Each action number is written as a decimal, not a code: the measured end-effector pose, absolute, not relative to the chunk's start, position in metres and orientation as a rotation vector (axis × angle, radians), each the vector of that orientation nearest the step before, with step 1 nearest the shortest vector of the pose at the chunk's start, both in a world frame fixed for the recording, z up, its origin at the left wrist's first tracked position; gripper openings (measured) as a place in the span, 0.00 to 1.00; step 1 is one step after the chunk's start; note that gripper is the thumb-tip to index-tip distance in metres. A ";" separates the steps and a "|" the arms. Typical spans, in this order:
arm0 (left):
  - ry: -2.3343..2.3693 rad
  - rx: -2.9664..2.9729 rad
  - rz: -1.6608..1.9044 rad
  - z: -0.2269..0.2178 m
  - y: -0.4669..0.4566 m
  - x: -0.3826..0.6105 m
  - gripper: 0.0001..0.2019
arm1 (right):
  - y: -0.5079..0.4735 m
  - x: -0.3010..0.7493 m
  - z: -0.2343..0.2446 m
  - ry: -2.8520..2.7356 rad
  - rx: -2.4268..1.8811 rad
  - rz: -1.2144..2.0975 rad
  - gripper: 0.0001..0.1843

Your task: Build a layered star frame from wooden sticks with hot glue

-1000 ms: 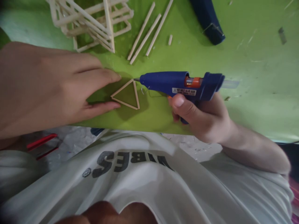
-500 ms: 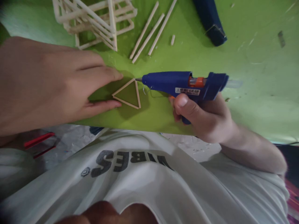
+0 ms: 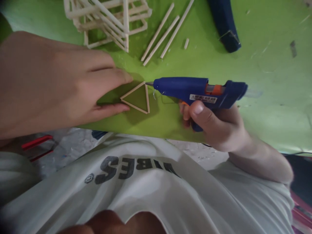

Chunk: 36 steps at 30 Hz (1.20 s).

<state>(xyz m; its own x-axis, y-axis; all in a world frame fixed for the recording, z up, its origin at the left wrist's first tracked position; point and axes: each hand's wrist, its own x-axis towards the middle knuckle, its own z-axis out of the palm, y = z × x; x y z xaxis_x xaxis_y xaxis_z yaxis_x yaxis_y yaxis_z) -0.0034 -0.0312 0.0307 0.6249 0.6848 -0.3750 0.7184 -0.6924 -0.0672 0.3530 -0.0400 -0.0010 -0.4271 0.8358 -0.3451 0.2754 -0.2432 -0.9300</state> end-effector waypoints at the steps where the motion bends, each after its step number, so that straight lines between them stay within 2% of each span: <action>1: 1.181 2.759 -0.563 0.031 -0.032 -0.004 0.31 | -0.040 0.354 -0.001 -1.581 -1.338 1.731 0.12; 12: 1.184 2.716 -0.628 0.033 -0.029 -0.002 0.33 | -0.040 0.349 0.004 -1.523 -1.364 1.708 0.19; 21: 1.169 2.755 -0.586 0.031 -0.031 -0.003 0.31 | -0.039 0.343 0.009 -1.541 -1.400 1.708 0.17; 36: 1.175 2.767 -0.630 0.032 -0.031 -0.001 0.26 | -0.041 0.338 0.007 -1.502 -1.415 1.697 0.18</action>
